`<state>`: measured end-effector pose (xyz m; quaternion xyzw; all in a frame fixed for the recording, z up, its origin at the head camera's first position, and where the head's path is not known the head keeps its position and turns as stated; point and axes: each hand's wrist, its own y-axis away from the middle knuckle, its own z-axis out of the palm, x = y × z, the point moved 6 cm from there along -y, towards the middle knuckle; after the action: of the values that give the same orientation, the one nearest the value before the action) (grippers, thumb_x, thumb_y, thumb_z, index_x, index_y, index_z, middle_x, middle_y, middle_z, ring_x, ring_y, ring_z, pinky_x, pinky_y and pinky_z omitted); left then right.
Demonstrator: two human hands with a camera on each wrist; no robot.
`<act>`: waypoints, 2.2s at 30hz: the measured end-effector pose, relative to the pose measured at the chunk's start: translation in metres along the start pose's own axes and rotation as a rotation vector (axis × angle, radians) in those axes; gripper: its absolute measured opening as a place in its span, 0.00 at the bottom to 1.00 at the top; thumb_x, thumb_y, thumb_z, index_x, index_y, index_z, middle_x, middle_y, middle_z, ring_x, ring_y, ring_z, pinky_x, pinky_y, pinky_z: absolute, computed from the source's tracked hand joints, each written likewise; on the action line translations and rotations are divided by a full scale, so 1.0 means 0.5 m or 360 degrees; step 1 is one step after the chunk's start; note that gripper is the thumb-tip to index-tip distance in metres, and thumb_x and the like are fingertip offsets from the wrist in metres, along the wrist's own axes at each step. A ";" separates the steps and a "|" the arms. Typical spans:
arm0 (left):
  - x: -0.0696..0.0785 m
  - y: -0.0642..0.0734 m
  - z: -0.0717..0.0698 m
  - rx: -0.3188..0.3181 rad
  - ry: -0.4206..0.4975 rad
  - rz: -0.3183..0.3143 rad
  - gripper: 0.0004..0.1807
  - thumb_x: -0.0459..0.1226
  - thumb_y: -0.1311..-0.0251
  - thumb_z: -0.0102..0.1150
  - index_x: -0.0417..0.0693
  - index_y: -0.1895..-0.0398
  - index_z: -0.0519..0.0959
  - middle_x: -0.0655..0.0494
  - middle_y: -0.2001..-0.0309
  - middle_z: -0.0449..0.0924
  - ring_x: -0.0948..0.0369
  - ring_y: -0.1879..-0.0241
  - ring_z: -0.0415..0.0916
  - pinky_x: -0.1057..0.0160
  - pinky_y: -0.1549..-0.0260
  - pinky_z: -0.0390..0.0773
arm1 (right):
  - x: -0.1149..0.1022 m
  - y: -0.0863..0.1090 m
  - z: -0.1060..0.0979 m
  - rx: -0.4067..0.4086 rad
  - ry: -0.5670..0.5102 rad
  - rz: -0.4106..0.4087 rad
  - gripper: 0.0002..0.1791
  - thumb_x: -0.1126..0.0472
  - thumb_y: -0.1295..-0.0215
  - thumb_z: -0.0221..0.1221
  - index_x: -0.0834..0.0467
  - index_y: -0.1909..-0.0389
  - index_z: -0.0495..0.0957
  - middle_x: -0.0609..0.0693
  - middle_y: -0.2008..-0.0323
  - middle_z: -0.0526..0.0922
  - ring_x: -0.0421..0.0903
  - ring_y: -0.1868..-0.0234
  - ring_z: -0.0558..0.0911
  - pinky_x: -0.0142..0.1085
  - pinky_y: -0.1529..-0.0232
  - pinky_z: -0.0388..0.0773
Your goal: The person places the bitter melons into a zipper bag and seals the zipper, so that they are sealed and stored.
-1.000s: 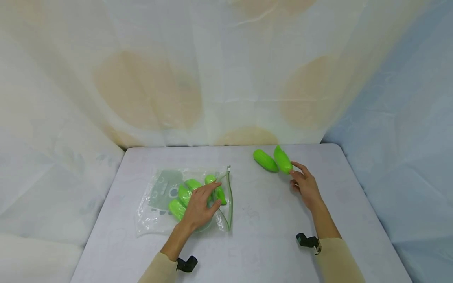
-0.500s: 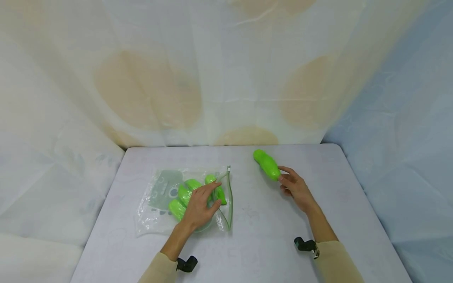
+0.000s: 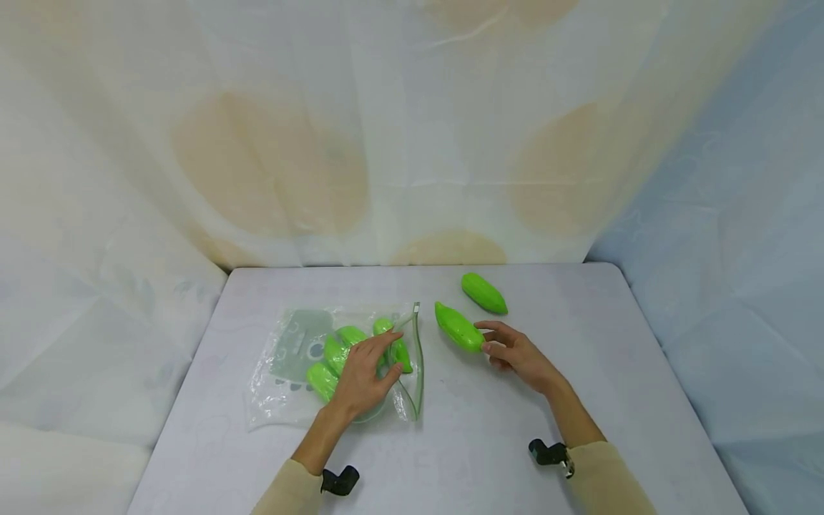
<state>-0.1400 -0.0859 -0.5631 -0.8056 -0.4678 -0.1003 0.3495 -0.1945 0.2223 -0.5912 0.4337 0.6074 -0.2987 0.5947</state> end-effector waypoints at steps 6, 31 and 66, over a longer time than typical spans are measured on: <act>0.000 0.000 -0.001 0.0003 -0.0003 0.0004 0.30 0.47 0.34 0.58 0.57 0.29 0.70 0.54 0.32 0.73 0.52 0.33 0.71 0.43 0.37 0.68 | -0.003 0.002 0.031 -0.0223 0.0025 0.0003 0.25 0.55 0.30 0.62 0.48 0.33 0.72 0.60 0.43 0.73 0.44 0.74 0.67 0.33 0.73 0.65; -0.001 0.000 0.000 0.0004 0.0001 -0.0006 0.29 0.48 0.34 0.57 0.56 0.29 0.70 0.55 0.31 0.73 0.52 0.33 0.71 0.42 0.37 0.68 | 0.012 -0.030 0.143 -0.0566 0.0378 0.0084 0.20 0.51 0.34 0.64 0.47 0.42 0.79 0.50 0.48 0.84 0.44 0.67 0.76 0.33 0.68 0.73; -0.001 -0.001 0.002 -0.0001 -0.0019 -0.0003 0.30 0.49 0.35 0.58 0.56 0.30 0.71 0.55 0.32 0.73 0.52 0.34 0.71 0.43 0.38 0.69 | -0.001 -0.043 0.191 -0.0577 0.0385 0.0054 0.18 0.50 0.30 0.60 0.48 0.42 0.82 0.55 0.56 0.87 0.51 0.69 0.79 0.34 0.70 0.71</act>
<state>-0.1411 -0.0855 -0.5638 -0.8057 -0.4707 -0.0960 0.3465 -0.1691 0.1287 -0.6049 0.3626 0.7106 -0.1204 0.5908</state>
